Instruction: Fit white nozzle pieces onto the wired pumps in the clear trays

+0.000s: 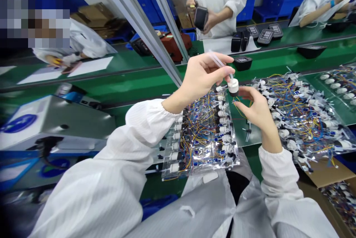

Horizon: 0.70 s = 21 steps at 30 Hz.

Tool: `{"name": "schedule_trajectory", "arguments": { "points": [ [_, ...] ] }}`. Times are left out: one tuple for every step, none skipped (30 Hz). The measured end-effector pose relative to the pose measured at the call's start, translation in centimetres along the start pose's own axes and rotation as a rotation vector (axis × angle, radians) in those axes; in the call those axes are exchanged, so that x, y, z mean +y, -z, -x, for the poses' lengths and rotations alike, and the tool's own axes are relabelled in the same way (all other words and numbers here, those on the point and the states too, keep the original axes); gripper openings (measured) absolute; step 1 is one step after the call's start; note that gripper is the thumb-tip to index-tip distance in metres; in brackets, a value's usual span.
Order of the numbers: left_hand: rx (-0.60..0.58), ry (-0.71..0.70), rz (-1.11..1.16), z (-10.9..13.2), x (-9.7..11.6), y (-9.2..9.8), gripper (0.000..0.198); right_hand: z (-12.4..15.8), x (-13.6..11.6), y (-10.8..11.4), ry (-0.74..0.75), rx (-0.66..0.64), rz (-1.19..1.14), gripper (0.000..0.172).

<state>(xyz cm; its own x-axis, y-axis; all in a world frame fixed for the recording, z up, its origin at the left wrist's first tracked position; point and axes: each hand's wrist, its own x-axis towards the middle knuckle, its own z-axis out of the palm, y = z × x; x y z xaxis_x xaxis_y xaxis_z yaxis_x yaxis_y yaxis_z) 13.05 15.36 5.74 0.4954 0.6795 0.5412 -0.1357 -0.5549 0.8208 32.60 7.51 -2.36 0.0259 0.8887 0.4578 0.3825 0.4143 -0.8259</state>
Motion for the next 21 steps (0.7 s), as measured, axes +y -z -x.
{"name": "schedule_trajectory", "arguments": {
  "points": [
    [0.008, 0.003, -0.007, -0.1, 0.1, 0.1, 0.026, -0.4, -0.6, -0.1, 0.005, 0.009, -0.010, 0.050],
    [0.007, 0.006, -0.018, -0.2, 0.3, 0.2, 0.027, -0.8, -1.4, -0.2, 0.019, 0.015, -0.033, 0.050],
    [0.000, 0.011, -0.029, -0.2, 0.4, 0.2, 0.027, -1.3, -2.1, -0.3, 0.036, 0.008, -0.068, 0.049],
    [-0.004, 0.015, -0.037, -0.3, 0.7, 0.1, 0.028, -1.8, -2.9, -0.3, 0.050, -0.016, -0.109, 0.046],
    [-0.001, 0.018, -0.040, -0.3, 1.0, 0.1, 0.029, -2.3, -3.4, -0.4, 0.056, -0.057, -0.150, 0.043],
    [0.013, 0.021, -0.038, -0.4, 1.3, 0.1, 0.029, -2.7, -3.8, -0.5, 0.054, -0.101, -0.184, 0.043],
    [0.036, 0.025, -0.033, -0.6, 1.7, 0.2, 0.029, -3.0, -3.9, -0.6, 0.040, -0.145, -0.207, 0.045],
    [0.066, 0.032, -0.026, -0.8, 2.2, 0.4, 0.028, -3.2, -3.7, -0.7, 0.016, -0.187, -0.219, 0.046],
    [0.099, 0.038, -0.020, -1.0, 2.6, 0.6, 0.028, -3.3, -3.4, -0.9, -0.016, -0.221, -0.221, 0.044],
    [0.127, 0.045, -0.016, -1.2, 3.1, 0.8, 0.028, -3.3, -3.0, -1.1, -0.044, -0.241, -0.220, 0.042],
    [0.146, 0.049, -0.018, -1.4, 3.5, 1.0, 0.029, -3.3, -2.6, -1.2, -0.061, -0.245, -0.218, 0.039],
    [0.153, 0.048, -0.027, -1.6, 3.8, 1.2, 0.029, -3.3, -2.4, -1.4, -0.060, -0.227, -0.217, 0.039],
    [0.148, 0.041, -0.041, -1.7, 4.0, 1.3, 0.030, -3.4, -2.3, -1.5, -0.041, -0.190, -0.221, 0.042],
    [0.129, 0.025, -0.060, -1.8, 4.2, 1.4, 0.030, -3.6, -2.5, -1.7, -0.004, -0.137, -0.231, 0.046],
    [0.103, 0.002, -0.081, -1.8, 4.2, 1.4, 0.030, -3.8, -2.9, -1.7, 0.037, -0.087, -0.242, 0.049],
    [0.087, -0.024, -0.101, -1.8, 4.2, 1.4, 0.030, -4.2, -3.4, -1.8, 0.076, -0.053, -0.250, 0.049],
    [0.089, -0.045, -0.123, -1.7, 4.0, 1.3, 0.030, -4.6, -4.1, -1.7, 0.107, -0.035, -0.250, 0.044],
    [0.110, -0.055, -0.144, -1.7, 3.8, 1.2, 0.031, -5.1, -4.7, -1.7, 0.133, -0.026, -0.244, 0.038],
    [0.144, -0.052, -0.161, -1.8, 3.3, 1.0, 0.032, -5.7, -5.4, -1.5, 0.157, -0.018, -0.232, 0.034],
    [0.177, -0.038, -0.172, -1.8, 2.7, 0.9, 0.034, -6.2, -6.0, -1.3, 0.182, 0.005, -0.218, 0.031],
    [0.192, -0.015, -0.173, -1.8, 1.8, 0.6, 0.037, -6.7, -6.6, -1.0, 0.207, 0.045, -0.205, 0.031]
  ]
}}
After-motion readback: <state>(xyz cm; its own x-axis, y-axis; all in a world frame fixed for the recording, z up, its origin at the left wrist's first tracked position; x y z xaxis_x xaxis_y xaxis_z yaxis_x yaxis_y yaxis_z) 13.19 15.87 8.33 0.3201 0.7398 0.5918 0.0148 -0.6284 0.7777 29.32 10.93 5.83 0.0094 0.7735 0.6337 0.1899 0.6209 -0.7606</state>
